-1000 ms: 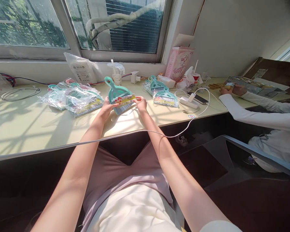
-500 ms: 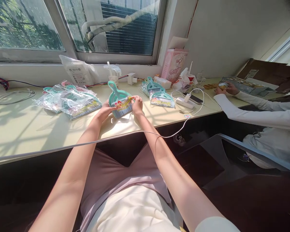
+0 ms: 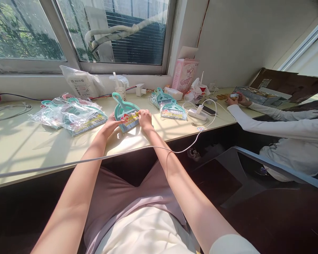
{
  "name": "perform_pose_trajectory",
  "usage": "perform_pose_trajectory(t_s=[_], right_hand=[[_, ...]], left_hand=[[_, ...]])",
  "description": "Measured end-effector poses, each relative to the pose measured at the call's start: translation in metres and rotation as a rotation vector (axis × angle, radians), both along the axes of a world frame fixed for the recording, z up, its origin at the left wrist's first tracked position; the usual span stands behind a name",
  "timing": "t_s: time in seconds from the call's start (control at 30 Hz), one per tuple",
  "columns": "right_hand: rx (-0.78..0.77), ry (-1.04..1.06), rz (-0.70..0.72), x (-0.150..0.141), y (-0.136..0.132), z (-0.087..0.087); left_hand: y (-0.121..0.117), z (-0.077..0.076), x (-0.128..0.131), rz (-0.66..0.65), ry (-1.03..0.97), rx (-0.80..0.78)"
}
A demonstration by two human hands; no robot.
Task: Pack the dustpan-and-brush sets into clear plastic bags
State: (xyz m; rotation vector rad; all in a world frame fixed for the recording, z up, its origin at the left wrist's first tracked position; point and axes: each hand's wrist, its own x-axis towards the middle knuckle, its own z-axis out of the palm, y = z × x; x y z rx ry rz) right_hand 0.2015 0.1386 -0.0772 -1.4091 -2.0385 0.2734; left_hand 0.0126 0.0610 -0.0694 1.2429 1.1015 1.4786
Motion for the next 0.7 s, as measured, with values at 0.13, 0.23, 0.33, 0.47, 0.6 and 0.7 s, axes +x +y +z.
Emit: perform_pose_trajectory(t_s=[0.13, 0.23, 0.33, 0.47, 0.6, 0.7], right_hand=[[-0.032, -0.029, -0.005, 0.001, -0.002, 0.001], [-0.042, -0.016, -0.010, 0.002, -0.004, 0.002], [-0.052, -0.005, -0.016, 0.003, -0.004, 0.003], [-0.070, 0.006, -0.037, 0.003, -0.003, 0.003], [-0.090, 0.037, -0.046, 0.003, -0.002, 0.003], [-0.116, 0.088, -0.069, 0.003, 0.001, 0.002]], left_hand=[[0.003, -0.004, -0.004, -0.003, 0.049, 0.003], [0.004, -0.005, -0.004, 0.011, 0.056, 0.010], [0.002, -0.003, -0.002, -0.004, 0.063, 0.006], [0.000, -0.001, -0.001, -0.058, 0.059, 0.003], [0.007, -0.004, -0.007, -0.044, -0.004, -0.007], [0.014, -0.008, -0.011, 0.008, -0.042, -0.063]])
